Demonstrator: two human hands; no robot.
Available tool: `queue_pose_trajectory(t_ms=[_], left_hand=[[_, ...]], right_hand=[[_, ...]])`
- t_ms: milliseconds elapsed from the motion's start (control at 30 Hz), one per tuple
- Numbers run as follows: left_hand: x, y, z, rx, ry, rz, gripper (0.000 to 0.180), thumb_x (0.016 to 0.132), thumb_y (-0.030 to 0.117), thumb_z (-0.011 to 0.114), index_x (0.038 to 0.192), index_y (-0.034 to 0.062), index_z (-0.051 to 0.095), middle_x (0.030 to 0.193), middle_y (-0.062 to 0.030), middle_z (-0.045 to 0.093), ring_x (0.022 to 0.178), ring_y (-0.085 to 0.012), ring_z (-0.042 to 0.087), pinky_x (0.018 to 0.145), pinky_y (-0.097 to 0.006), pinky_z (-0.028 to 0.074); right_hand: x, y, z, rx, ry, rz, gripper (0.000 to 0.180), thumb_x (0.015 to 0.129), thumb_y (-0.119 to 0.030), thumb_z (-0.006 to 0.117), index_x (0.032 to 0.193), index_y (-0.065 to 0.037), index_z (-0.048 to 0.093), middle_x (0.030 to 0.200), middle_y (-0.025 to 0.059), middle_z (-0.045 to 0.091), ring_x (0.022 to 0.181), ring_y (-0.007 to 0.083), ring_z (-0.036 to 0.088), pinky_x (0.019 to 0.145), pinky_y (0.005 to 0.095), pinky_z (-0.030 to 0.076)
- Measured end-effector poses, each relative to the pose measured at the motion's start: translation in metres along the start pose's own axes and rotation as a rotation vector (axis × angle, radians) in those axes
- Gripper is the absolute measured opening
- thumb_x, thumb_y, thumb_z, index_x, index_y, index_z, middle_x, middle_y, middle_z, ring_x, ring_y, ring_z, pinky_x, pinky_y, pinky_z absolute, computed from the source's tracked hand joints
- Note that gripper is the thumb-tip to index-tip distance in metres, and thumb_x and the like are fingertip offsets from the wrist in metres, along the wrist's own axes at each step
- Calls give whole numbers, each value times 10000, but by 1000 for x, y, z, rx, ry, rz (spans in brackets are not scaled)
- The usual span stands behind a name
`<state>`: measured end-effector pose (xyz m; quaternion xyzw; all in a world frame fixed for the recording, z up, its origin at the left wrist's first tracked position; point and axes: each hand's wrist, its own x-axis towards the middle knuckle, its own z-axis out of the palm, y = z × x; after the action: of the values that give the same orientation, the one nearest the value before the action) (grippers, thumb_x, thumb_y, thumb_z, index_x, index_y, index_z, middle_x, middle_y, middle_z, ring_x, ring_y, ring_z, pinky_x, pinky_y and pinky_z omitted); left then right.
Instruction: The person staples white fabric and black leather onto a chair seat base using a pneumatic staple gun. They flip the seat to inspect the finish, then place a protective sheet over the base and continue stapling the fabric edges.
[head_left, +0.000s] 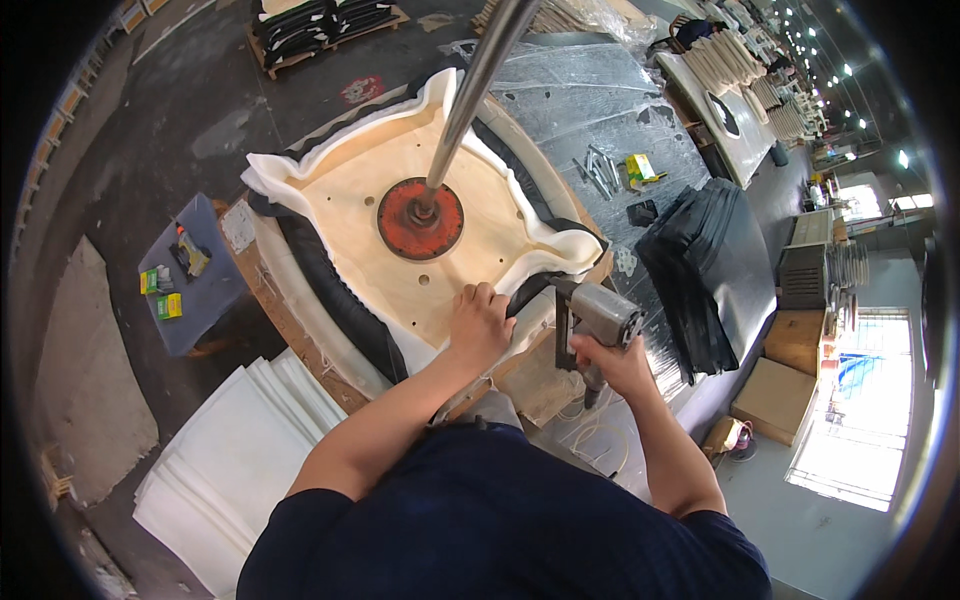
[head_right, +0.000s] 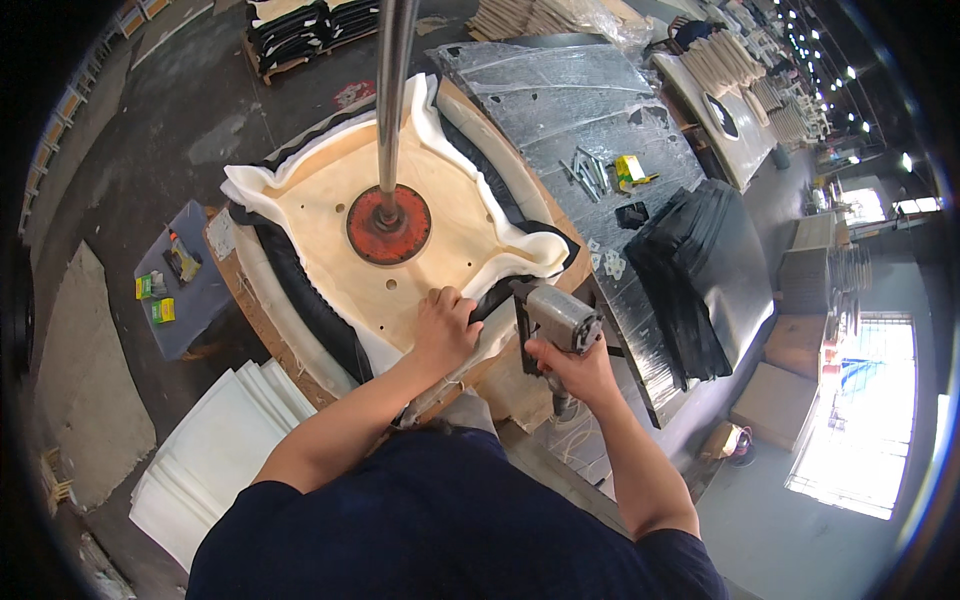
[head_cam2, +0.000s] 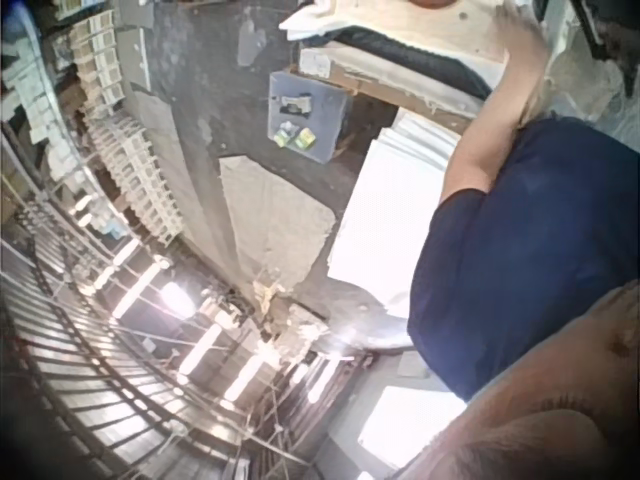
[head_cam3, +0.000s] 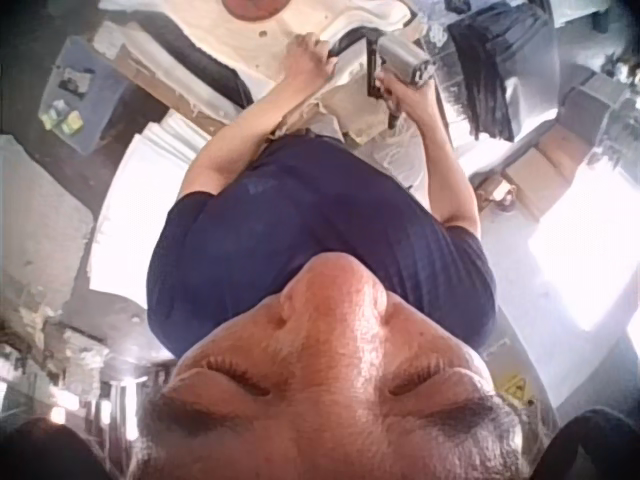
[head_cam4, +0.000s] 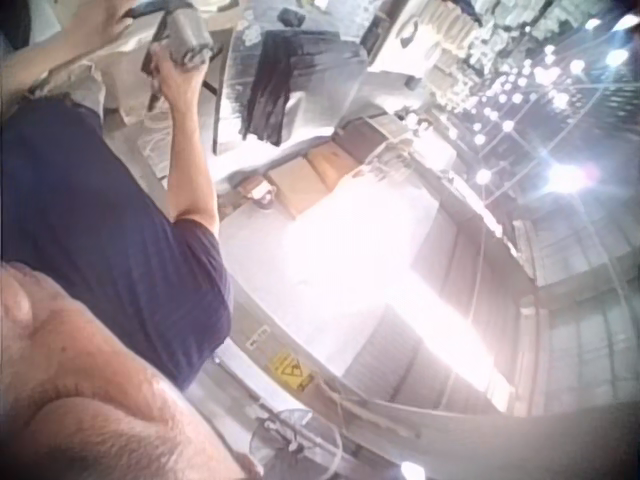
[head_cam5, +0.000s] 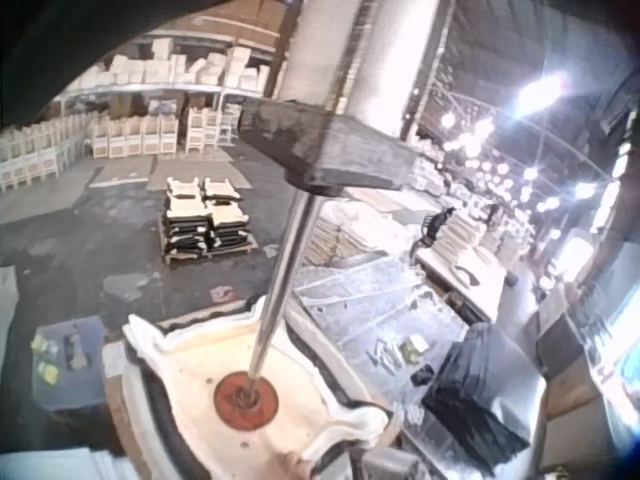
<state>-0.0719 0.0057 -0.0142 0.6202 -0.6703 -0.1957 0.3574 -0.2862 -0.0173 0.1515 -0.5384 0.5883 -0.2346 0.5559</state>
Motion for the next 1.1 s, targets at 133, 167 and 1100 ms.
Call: queue_pose_trajectory(t_ms=[133, 167, 1100], left_hand=[[18, 5, 16, 3, 58, 53, 305, 797, 239, 887, 992, 94, 703, 1109, -113, 608, 1117, -358, 578, 950, -516, 437], [20, 4, 16, 10, 68, 54, 302, 790, 242, 888, 970, 93, 698, 1103, -113, 603, 1111, -356, 575, 949, -517, 433], [26, -6, 23, -53, 46, -40, 160, 860, 201, 836, 903, 49, 815, 1507, -131, 588, 1592, -404, 362, 1315, -615, 236]], right_hand=[[17, 20, -7, -127, 3, 0, 343, 972, -173, 885, 1219, 8, 730, 857, -4, 719, 663, 77, 655, 595, 279, 551], [25, 22, -8, -120, -20, 21, 333, 977, -181, 881, 1209, 7, 732, 852, -3, 719, 660, 78, 658, 590, 281, 551], [104, -3, 24, -436, -165, 293, 406, 969, -221, 891, 1201, 33, 674, 700, 23, 655, 498, 114, 562, 450, 324, 436]])
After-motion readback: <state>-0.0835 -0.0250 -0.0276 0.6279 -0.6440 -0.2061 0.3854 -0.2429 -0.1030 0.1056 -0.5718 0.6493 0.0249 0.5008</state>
